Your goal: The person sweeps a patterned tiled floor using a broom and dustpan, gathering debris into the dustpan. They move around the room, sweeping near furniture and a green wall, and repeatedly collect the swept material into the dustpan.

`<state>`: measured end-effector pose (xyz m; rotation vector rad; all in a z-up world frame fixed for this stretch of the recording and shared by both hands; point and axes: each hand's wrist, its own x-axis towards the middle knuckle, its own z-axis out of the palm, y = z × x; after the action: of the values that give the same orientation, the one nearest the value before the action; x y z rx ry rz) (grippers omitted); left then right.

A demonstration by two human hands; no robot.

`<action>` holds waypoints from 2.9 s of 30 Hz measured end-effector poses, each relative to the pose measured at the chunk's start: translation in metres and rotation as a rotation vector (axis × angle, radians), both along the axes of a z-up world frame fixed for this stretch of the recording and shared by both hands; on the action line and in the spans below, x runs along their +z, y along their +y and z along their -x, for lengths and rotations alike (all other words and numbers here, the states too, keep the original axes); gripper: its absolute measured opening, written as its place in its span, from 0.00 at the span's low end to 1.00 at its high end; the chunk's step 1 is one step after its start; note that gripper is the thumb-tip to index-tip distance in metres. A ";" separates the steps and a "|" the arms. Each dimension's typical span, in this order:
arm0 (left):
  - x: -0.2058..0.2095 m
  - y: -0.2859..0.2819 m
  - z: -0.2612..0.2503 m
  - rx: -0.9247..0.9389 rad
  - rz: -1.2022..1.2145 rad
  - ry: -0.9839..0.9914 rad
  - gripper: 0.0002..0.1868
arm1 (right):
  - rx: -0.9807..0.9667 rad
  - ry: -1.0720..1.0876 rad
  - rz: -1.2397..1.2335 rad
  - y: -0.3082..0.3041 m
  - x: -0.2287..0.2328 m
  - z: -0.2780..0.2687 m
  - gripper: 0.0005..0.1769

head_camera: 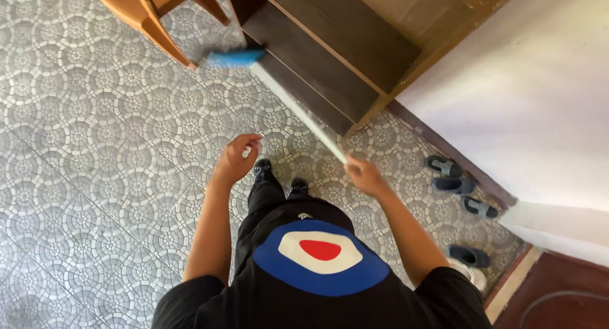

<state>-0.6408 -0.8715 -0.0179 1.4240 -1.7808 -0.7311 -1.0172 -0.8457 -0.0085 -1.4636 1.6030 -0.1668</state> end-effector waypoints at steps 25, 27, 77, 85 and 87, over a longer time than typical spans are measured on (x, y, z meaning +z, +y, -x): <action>-0.025 -0.077 0.011 -0.535 -0.007 0.078 0.11 | -0.626 -0.057 -0.199 0.181 -0.070 -0.045 0.33; -0.017 -0.081 -0.021 -0.559 -0.018 0.083 0.11 | -0.578 -0.104 -0.180 0.158 -0.055 -0.098 0.34; -0.023 0.012 0.153 -1.116 0.711 -0.595 0.09 | -1.000 -2.170 -0.227 0.415 0.039 -0.212 0.22; -0.077 0.145 0.102 -1.616 0.012 -0.904 0.12 | -1.036 -1.597 -0.483 0.534 0.068 -0.165 0.21; -0.051 0.145 0.101 -1.578 -0.048 -0.897 0.12 | -0.949 -1.377 -0.525 0.519 0.070 -0.147 0.23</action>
<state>-0.7418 -0.7266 -0.0691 -0.0583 -3.5500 -0.8445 -0.8700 -0.3268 0.0615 0.0809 0.8601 -0.9564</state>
